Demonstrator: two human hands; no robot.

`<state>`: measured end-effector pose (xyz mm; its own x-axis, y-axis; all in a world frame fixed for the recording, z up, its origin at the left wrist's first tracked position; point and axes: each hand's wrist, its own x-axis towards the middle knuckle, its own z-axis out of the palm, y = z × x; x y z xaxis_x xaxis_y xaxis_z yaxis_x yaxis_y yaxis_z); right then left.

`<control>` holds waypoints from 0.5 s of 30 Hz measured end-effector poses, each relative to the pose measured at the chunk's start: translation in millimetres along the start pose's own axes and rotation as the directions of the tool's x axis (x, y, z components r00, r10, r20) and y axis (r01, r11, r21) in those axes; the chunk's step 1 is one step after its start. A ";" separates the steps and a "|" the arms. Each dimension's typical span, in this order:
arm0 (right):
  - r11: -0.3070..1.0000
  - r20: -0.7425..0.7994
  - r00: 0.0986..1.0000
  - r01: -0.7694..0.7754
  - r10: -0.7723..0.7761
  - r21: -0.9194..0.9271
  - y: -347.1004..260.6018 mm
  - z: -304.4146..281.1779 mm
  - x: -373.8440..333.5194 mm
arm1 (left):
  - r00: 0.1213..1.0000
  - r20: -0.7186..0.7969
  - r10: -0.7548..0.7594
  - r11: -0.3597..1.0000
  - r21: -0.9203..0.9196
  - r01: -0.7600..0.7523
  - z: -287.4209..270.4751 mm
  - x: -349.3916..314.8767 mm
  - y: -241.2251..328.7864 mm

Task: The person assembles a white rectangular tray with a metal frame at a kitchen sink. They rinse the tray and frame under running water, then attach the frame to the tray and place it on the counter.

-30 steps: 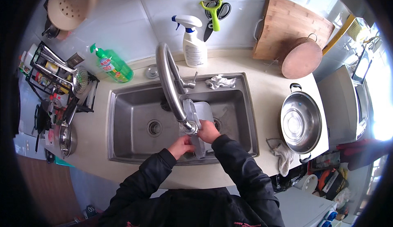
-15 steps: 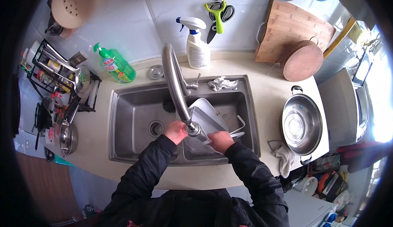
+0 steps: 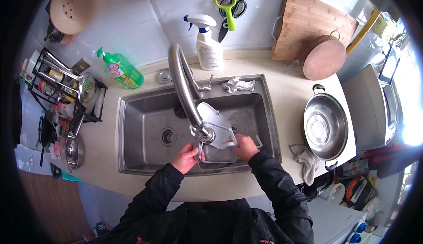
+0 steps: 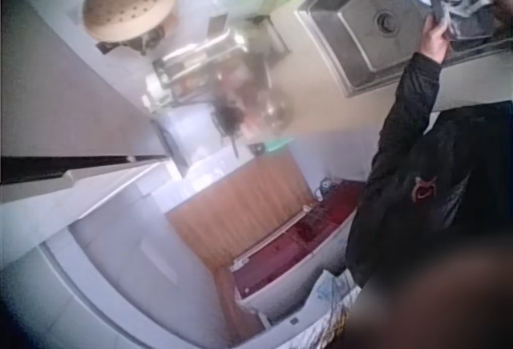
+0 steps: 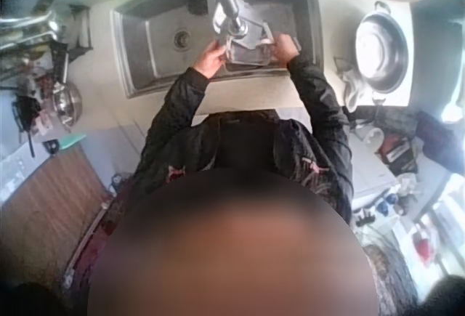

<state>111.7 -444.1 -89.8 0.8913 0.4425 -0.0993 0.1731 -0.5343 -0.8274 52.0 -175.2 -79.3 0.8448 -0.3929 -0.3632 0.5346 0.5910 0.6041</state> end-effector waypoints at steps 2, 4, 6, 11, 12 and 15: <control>1.000 -0.114 0.993 -0.020 0.021 0.008 -4.1 2.6 4.9 | 1.000 0.014 0.000 0.999 0.041 -0.001 -6.2 -8.6 -1.1; 0.980 -0.133 0.980 -0.131 0.151 0.146 -5.5 8.7 14.0 | 1.000 0.004 -0.005 0.995 0.102 0.004 -10.1 -18.0 -2.1; 0.951 -0.091 0.967 -0.213 0.238 0.225 -1.8 13.1 23.4 | 0.999 0.007 -0.042 0.976 0.215 0.039 -12.7 -27.5 -2.1; 0.987 -0.036 0.992 -0.120 0.124 0.108 10.2 26.2 40.4 | 0.996 0.065 -0.055 0.957 0.289 0.034 -13.9 -40.2 3.9; 0.984 0.022 0.991 -0.132 0.130 0.120 10.7 27.3 40.9 | 0.994 0.079 -0.072 0.952 0.301 0.045 -14.0 -42.2 8.6; 0.998 0.003 0.999 -0.054 0.054 0.029 6.1 29.0 38.6 | 0.987 0.094 -0.130 0.923 0.374 0.086 -11.1 -46.9 25.2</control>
<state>135.0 -409.4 -114.7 0.8981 0.4150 -0.1454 0.1123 -0.5360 -0.8367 26.1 -134.0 -54.9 0.7620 -0.5312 -0.3702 0.5578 0.2481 0.7920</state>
